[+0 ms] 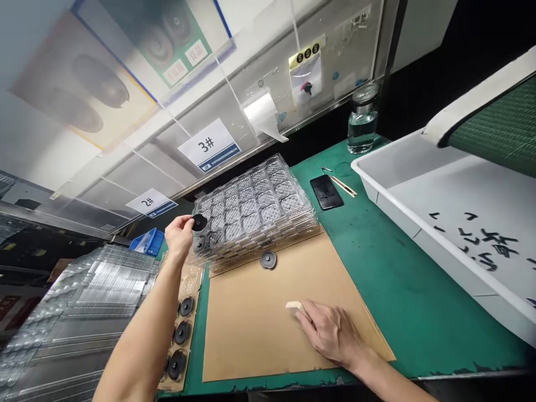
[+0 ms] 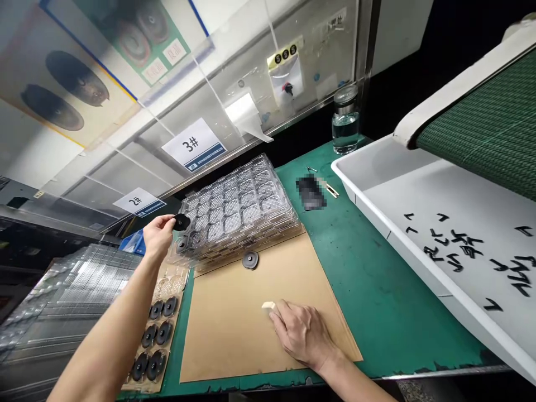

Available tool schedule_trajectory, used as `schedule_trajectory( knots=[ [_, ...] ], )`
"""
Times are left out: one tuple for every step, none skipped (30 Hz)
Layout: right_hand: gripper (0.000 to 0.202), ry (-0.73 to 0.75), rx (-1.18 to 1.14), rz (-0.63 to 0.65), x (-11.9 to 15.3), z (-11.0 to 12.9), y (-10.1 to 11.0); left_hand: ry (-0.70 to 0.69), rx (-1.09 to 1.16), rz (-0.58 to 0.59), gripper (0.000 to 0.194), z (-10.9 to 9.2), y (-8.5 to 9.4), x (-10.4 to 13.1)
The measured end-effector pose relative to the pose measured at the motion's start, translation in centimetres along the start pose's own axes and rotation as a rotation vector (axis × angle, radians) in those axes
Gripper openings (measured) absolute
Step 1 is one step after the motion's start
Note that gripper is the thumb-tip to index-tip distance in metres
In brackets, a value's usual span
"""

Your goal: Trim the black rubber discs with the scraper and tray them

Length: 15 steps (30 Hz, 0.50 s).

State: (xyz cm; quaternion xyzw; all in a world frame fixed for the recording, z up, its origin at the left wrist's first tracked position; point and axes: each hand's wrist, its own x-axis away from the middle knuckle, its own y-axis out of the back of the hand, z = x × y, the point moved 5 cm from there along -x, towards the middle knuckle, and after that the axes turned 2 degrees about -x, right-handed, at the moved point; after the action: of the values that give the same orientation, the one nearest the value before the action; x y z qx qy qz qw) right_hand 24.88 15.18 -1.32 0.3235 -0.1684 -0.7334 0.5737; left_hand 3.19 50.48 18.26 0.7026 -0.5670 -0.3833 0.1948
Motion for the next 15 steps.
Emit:
schedule_trajectory(
  knots=[
    [0.028,0.002,-0.004,-0.001,0.0,0.0,0.0,-0.009,-0.059,0.007,0.024,0.2,-0.1,-1.5],
    [0.028,0.002,-0.007,-0.002,0.0,0.0,-0.1,-0.016,-0.115,0.017,0.024,0.5,-0.2,-2.8],
    [0.028,0.0,-0.01,-0.003,0.0,-0.1,-0.1,-0.019,-0.167,0.029,0.025,0.7,-0.4,-3.9],
    [0.028,-0.004,-0.011,-0.002,-0.1,-0.1,-0.2,-0.02,-0.214,0.04,0.026,0.9,-0.7,-4.9],
    [0.028,-0.009,-0.011,0.001,-0.1,-0.2,-0.2,-0.018,-0.257,0.048,0.026,1.2,-1.0,-5.7],
    [0.028,-0.014,-0.011,0.004,-0.1,-0.2,-0.3,-0.015,-0.296,0.057,0.026,1.4,-1.4,-6.4],
    [0.027,-0.016,-0.011,0.007,-0.2,-0.2,-0.3,-0.012,-0.329,0.065,0.027,1.6,-1.7,-6.9],
    [0.027,-0.018,-0.012,0.01,-0.2,-0.2,-0.3,-0.01,-0.357,0.074,0.027,1.8,-2.1,-7.4],
    [0.027,-0.018,-0.013,0.011,-0.3,-0.2,-0.3,-0.011,-0.378,0.084,0.027,2.0,-2.4,-7.7],
    [0.027,-0.02,-0.013,0.012,-0.3,-0.2,-0.3,-0.014,-0.393,0.094,0.028,2.1,-2.7,-8.0],
    [0.027,-0.021,-0.013,0.012,-0.3,-0.2,-0.2,-0.02,-0.402,0.101,0.027,2.3,-3.0,-8.2],
    [0.027,-0.022,-0.011,0.011,-0.4,-0.1,-0.2,-0.029,-0.406,0.106,0.027,2.3,-3.1,-8.2],
    [0.027,-0.022,-0.009,0.011,-0.4,-0.1,-0.2,-0.038,-0.405,0.106,0.027,2.3,-3.2,-8.3],
    [0.027,-0.02,-0.007,0.01,-0.4,-0.1,-0.2,-0.05,-0.401,0.1,0.027,2.2,-3.2,-8.2],
    [0.028,-0.019,-0.005,0.01,-0.4,-0.1,-0.2,-0.062,-0.393,0.088,0.027,2.0,-3.1,-8.0]
  ],
)
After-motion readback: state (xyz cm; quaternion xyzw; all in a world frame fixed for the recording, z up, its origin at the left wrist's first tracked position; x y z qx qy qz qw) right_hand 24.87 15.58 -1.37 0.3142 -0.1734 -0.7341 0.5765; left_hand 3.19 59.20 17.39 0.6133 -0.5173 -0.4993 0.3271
